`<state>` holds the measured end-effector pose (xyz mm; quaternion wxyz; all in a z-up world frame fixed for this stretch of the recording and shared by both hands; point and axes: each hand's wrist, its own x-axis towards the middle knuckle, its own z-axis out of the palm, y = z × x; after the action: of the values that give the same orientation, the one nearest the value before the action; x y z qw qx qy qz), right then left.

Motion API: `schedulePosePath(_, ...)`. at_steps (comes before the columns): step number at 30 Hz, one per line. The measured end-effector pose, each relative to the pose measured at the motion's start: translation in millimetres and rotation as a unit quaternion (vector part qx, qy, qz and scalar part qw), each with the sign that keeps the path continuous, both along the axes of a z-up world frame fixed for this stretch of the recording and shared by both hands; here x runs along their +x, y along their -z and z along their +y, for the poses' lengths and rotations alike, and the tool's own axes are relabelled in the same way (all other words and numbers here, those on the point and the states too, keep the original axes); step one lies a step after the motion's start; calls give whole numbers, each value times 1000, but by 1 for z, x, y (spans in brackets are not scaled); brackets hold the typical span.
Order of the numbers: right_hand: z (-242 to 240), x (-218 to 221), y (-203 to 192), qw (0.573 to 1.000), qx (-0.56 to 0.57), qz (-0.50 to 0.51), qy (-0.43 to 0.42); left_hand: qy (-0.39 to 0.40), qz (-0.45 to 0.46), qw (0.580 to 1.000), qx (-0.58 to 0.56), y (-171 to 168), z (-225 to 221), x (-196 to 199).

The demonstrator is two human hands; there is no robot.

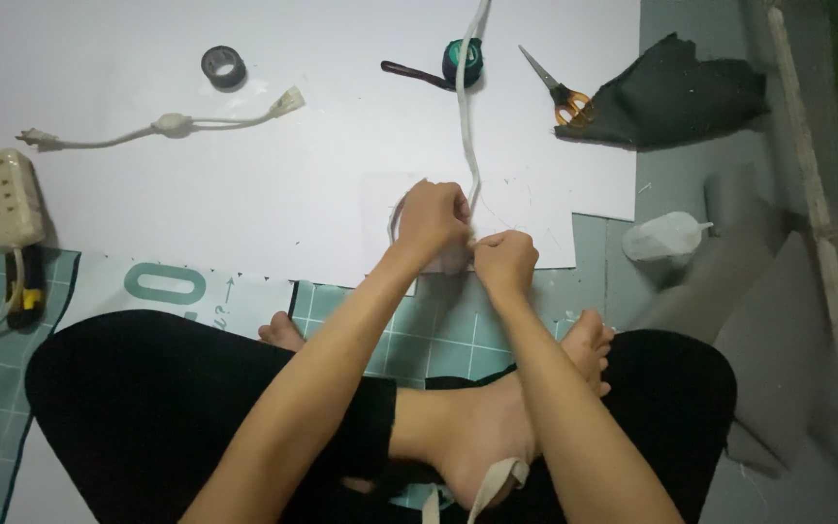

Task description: Applying glue to a flexible white strip and attaching it to a board along a drawn outline.

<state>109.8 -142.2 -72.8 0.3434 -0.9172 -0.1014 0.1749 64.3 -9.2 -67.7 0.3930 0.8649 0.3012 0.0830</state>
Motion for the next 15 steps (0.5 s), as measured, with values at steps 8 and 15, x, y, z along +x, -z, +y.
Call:
schedulePosePath(8,1,0,0,1000,0,3,2,3,-3,1000,3,-21,5,-8)
schedulePosePath(15,1,-2,-2,1000,-7,-12,-2,-17,15,1000,-19,-1,3,4)
